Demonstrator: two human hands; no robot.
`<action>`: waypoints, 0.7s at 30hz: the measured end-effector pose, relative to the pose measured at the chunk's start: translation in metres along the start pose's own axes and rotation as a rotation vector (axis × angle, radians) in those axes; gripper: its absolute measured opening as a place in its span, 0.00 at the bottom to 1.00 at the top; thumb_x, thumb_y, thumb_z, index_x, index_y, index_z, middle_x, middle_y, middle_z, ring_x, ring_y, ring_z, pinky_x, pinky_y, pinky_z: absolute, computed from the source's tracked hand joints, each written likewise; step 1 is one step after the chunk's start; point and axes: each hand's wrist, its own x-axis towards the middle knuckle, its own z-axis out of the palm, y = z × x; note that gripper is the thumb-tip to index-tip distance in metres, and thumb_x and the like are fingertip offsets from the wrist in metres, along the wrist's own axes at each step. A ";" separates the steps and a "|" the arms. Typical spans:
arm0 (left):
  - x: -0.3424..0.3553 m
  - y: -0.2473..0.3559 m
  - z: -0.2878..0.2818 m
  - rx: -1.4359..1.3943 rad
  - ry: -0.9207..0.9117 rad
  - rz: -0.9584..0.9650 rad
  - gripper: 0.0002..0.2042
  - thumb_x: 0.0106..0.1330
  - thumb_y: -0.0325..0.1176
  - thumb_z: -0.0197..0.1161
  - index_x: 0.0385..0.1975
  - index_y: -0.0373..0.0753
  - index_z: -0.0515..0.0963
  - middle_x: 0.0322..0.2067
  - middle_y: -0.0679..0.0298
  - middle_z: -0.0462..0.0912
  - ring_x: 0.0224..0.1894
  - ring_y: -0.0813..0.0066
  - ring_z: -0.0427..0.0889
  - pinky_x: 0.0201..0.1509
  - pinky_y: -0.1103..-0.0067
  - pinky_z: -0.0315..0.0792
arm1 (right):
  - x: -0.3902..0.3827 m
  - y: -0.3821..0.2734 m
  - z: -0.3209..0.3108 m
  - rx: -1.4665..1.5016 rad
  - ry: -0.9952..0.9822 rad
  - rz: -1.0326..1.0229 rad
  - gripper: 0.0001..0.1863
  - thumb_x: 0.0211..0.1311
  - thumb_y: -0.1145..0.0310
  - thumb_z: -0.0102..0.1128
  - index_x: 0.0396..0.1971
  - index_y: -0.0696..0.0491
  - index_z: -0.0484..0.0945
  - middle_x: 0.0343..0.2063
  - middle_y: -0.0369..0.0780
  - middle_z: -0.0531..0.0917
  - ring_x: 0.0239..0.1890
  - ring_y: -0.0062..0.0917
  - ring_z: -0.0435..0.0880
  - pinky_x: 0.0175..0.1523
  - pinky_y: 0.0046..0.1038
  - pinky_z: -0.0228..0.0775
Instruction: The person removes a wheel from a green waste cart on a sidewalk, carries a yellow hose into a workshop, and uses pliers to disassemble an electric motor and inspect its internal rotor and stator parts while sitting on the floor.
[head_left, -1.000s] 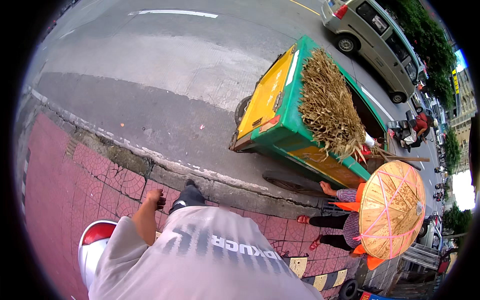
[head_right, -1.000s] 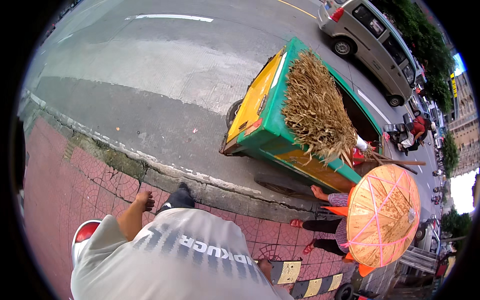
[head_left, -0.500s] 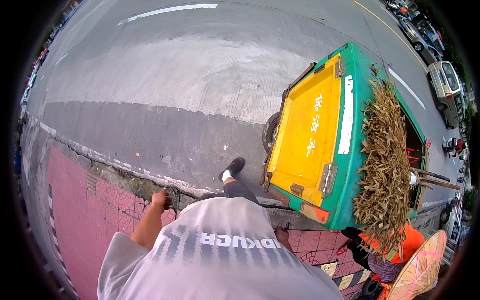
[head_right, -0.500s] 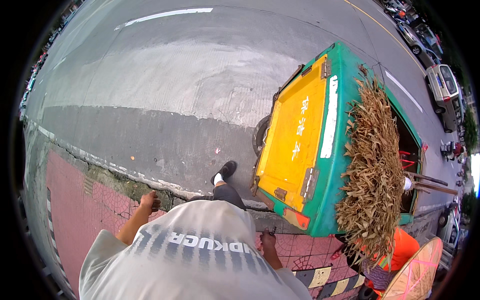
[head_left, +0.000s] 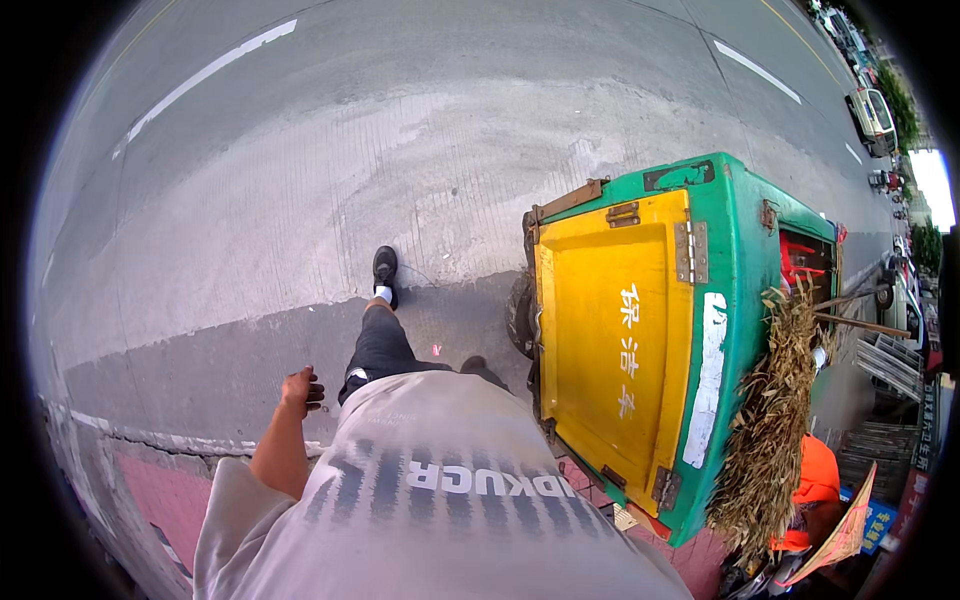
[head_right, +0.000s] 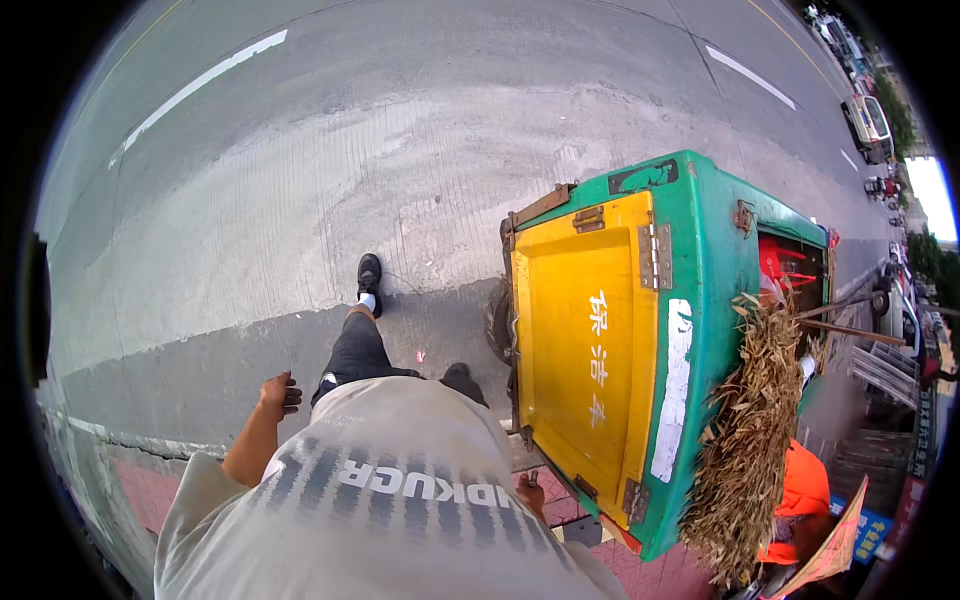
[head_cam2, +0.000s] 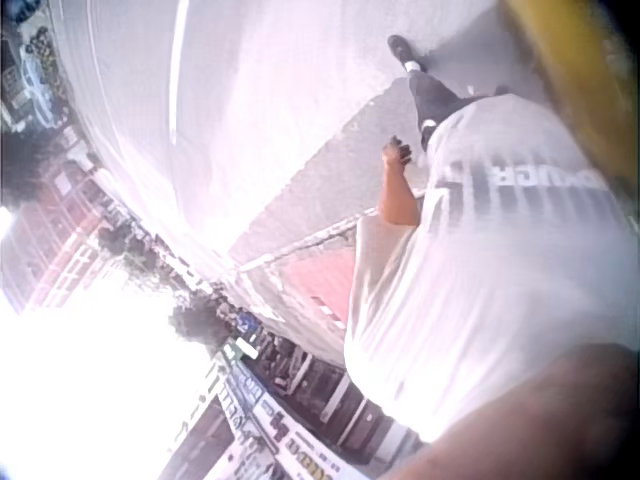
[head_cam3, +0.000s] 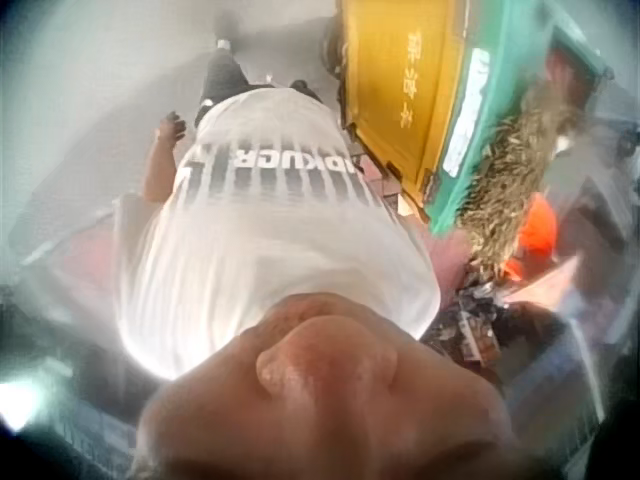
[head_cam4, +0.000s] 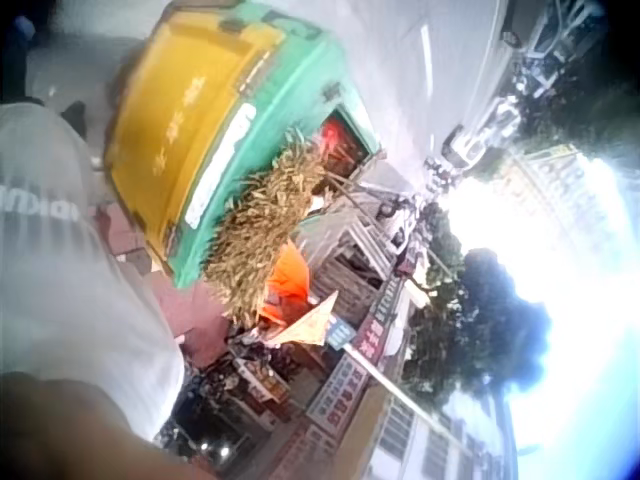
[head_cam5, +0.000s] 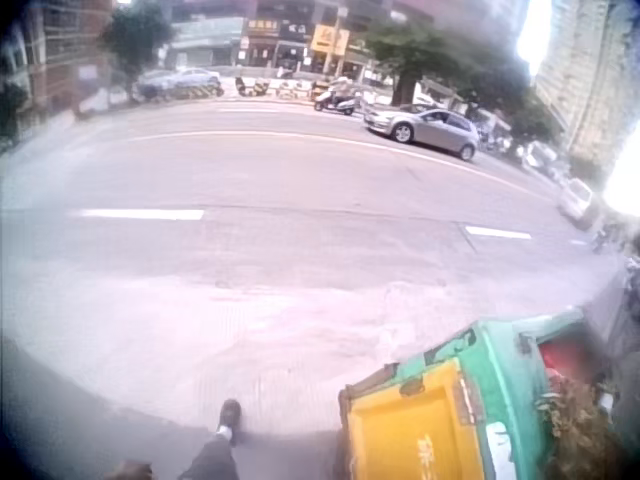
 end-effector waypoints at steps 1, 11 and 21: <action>0.015 0.035 -0.002 0.011 -0.006 0.028 0.25 0.73 0.55 0.57 0.53 0.38 0.77 0.35 0.56 0.86 0.32 0.62 0.84 0.34 0.63 0.76 | -0.003 -0.007 0.009 -0.044 0.052 0.006 0.33 0.71 0.39 0.54 0.45 0.57 0.85 0.27 0.55 0.85 0.33 0.50 0.87 0.37 0.46 0.76; 0.052 0.472 0.028 0.259 -0.124 0.400 0.22 0.72 0.53 0.58 0.50 0.37 0.78 0.32 0.60 0.84 0.28 0.71 0.81 0.31 0.70 0.73 | -0.110 -0.186 -0.042 0.451 0.208 0.439 0.23 0.73 0.51 0.61 0.32 0.60 0.84 0.22 0.39 0.85 0.23 0.27 0.85 0.31 0.33 0.75; 0.047 0.648 0.145 0.437 -0.138 0.306 0.21 0.70 0.53 0.60 0.46 0.40 0.79 0.31 0.62 0.85 0.27 0.71 0.82 0.31 0.68 0.74 | -0.105 -0.336 -0.003 0.650 0.182 0.402 0.25 0.72 0.49 0.57 0.38 0.60 0.83 0.28 0.46 0.89 0.29 0.33 0.88 0.35 0.39 0.77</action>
